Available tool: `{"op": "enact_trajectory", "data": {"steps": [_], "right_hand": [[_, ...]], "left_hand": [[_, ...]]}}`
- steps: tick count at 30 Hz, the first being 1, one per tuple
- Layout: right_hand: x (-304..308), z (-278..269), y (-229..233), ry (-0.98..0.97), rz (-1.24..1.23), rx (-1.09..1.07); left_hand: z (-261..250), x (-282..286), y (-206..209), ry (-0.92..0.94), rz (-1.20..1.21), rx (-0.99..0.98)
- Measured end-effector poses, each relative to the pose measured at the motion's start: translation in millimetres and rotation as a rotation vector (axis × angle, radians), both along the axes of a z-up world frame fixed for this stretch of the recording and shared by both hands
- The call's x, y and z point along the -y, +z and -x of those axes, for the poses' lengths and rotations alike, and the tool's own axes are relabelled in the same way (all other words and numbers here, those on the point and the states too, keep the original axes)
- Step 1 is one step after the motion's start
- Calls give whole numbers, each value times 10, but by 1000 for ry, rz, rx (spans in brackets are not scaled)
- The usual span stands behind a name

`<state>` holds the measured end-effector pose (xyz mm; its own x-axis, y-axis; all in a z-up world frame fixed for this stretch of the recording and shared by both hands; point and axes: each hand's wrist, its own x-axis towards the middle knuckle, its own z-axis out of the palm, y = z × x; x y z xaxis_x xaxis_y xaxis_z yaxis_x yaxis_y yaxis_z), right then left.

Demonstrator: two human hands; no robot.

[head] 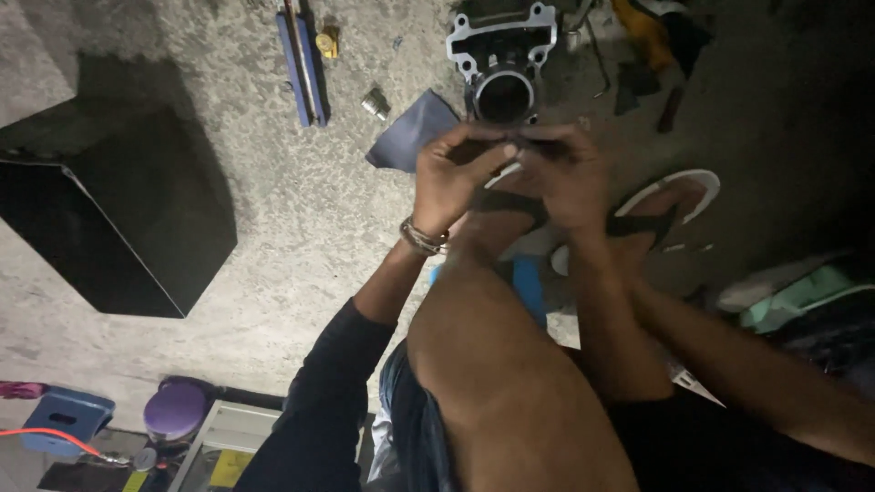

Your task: The person scrubs the inside and outside of a cylindrical metal engine part using a small brush. They rotate the part to access different areas and occasionally wipe it with a cloth. The task is performed while sitting on the floor in a workshop environment.

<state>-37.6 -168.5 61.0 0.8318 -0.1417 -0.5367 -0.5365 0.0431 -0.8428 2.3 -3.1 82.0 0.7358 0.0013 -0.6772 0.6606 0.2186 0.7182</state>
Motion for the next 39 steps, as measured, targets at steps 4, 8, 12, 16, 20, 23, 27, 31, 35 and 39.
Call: {"op": "enact_trajectory", "data": {"steps": [4, 8, 12, 16, 20, 23, 27, 31, 35, 39], "right_hand": [[-20, -31, 111, 18, -63, -98], [107, -45, 97, 196, -53, 39], [266, -65, 60, 312, 44, 6], [426, -16, -281, 247, 185, -505], [128, -232, 14, -194, 253, -144], [-30, -535, -10, -239, 311, 126], [-163, -823, -224, -265, 516, 402], [-156, -765, -557, -270, 588, 513], [-166, -879, -785, -320, 762, 493], [-81, -877, -498, -246, 451, 445]], "left_hand": [[61, -54, 18, 69, 67, -87], [126, -111, 21, -14, 28, 94], [85, -63, 96, -132, -25, 206], [-261, -33, 326, -244, -250, 437], [-461, 105, 75, -326, -757, 714], [-605, 317, -252, -322, -966, 614], [-645, 530, -539, -313, -1125, 498], [-628, 545, -578, -288, -1119, 512], [-684, 478, -608, -329, -1145, 514], [-654, 542, -603, -356, -1156, 484]]}}
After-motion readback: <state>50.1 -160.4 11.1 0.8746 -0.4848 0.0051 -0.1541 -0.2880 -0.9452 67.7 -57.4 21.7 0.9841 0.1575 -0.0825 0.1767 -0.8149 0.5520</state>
